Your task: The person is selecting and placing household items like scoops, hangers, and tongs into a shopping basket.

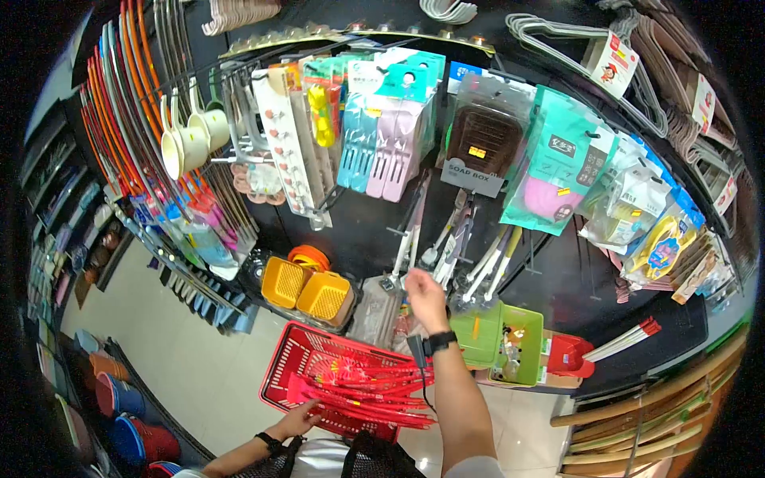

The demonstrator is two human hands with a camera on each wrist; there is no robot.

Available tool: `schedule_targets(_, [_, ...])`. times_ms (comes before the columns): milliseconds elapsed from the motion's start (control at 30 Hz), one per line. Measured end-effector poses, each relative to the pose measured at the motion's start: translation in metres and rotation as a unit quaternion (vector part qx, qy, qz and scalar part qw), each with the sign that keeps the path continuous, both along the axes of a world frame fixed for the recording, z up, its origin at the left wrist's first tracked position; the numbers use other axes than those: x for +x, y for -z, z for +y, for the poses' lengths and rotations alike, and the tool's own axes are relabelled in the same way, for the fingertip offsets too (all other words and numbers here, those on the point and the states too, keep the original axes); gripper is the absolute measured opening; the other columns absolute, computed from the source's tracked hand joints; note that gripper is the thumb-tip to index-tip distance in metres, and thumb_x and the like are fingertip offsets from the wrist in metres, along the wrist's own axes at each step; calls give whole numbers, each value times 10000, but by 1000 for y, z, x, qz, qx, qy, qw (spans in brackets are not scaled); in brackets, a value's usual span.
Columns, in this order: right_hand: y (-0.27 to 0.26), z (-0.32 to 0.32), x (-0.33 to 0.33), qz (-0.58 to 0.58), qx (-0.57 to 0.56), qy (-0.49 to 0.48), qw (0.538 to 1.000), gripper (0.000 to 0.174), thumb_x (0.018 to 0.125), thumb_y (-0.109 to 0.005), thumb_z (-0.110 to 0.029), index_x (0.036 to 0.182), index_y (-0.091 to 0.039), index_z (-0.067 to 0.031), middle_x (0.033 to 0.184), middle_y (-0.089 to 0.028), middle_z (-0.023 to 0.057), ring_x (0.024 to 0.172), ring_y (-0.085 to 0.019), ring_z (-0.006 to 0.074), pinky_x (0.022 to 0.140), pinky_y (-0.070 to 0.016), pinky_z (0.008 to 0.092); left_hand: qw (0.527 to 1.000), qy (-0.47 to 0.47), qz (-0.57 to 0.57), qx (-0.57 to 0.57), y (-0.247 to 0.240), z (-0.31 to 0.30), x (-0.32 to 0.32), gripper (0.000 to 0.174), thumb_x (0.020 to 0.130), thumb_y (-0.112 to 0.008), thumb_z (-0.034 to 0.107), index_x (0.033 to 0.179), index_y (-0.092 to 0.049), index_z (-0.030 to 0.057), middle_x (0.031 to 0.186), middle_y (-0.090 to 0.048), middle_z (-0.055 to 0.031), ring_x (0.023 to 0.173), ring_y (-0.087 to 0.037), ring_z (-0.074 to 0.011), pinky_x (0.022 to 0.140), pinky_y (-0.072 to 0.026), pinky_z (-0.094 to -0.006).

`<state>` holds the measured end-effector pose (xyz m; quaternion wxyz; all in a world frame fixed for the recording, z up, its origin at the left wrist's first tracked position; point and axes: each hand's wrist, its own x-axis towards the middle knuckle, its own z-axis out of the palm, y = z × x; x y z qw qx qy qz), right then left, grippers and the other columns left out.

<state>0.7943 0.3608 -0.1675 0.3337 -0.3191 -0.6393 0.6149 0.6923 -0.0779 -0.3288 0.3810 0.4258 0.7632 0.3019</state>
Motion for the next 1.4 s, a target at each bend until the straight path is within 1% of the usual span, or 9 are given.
schedule_targets(133, [-23,58,-56,-73,143,79,984,377,952,-670,-207,1256,-625,11,1045,-733,133,887,-698,217,810,-535,328,997,-39,-43,-42,-23,4,6,598,966,-646,197,1482,-396,27,1257,-652,-223,1160,-651,-339,985,-521,-417])
schedule_targets(233, [-28,85,-90,-23,166,122,978,538,888,-716,-267,1329,-565,1,1055,-728,181,912,-710,263,818,-535,358,999,-40,-8,10,-8,-3,8,582,965,-639,185,1472,-408,20,1265,-639,-247,1155,-651,-361,969,-528,-412])
schedule_targets(367, [22,141,-144,-4,206,175,963,431,871,-721,-278,1196,-604,-21,1000,-722,209,904,-714,371,805,-545,431,990,-76,-74,-97,-43,3,14,653,987,-662,291,1499,-377,2,1371,-580,-228,1143,-644,-270,941,-531,-386])
schedule_targets(600, [-19,132,-128,-38,226,163,960,289,862,-722,-262,1020,-603,-52,881,-714,170,823,-704,376,723,-530,456,991,-112,-23,-66,-62,7,31,606,985,-649,276,1486,-408,35,1335,-614,-198,1042,-692,-260,900,-553,-389])
schedule_targets(700, [-44,107,-110,-77,312,174,931,169,864,-614,-93,1028,-584,-68,813,-684,208,816,-685,415,695,-518,453,992,-110,-14,-57,-73,17,34,559,980,-642,212,1468,-430,38,1290,-639,-205,1026,-702,-266,894,-557,-385])
schedule_targets(967, [-46,37,-69,-88,250,67,962,357,859,-717,-189,1150,-589,-26,759,-708,112,683,-712,205,642,-551,349,994,-95,-42,37,-50,25,19,573,969,-649,230,1480,-442,75,1096,-694,-198,934,-691,-268,833,-550,-384])
schedule_targets(1133, [-57,-17,-32,-117,242,64,961,353,884,-717,-146,1187,-584,-24,814,-694,87,654,-645,132,628,-536,288,991,-59,-34,113,-48,35,4,580,976,-635,226,1480,-430,26,1245,-651,-230,1064,-674,-311,902,-531,-381])
schedule_targets(1267, [-68,-59,-4,-34,273,74,958,326,878,-741,-133,1137,-580,-16,776,-665,87,620,-629,146,609,-524,308,991,-39,-111,61,-105,51,-10,551,983,-611,208,1463,-440,-3,1389,-560,-253,1258,-585,-337,1039,-470,-383])
schedule_targets(1400, [-88,-94,25,-5,263,80,961,259,901,-728,-88,1094,-583,4,909,-679,80,809,-656,138,761,-541,292,984,1,-41,172,-124,65,-17,569,996,-603,210,1489,-402,12,1380,-558,-253,1261,-580,-319,1055,-464,-382])
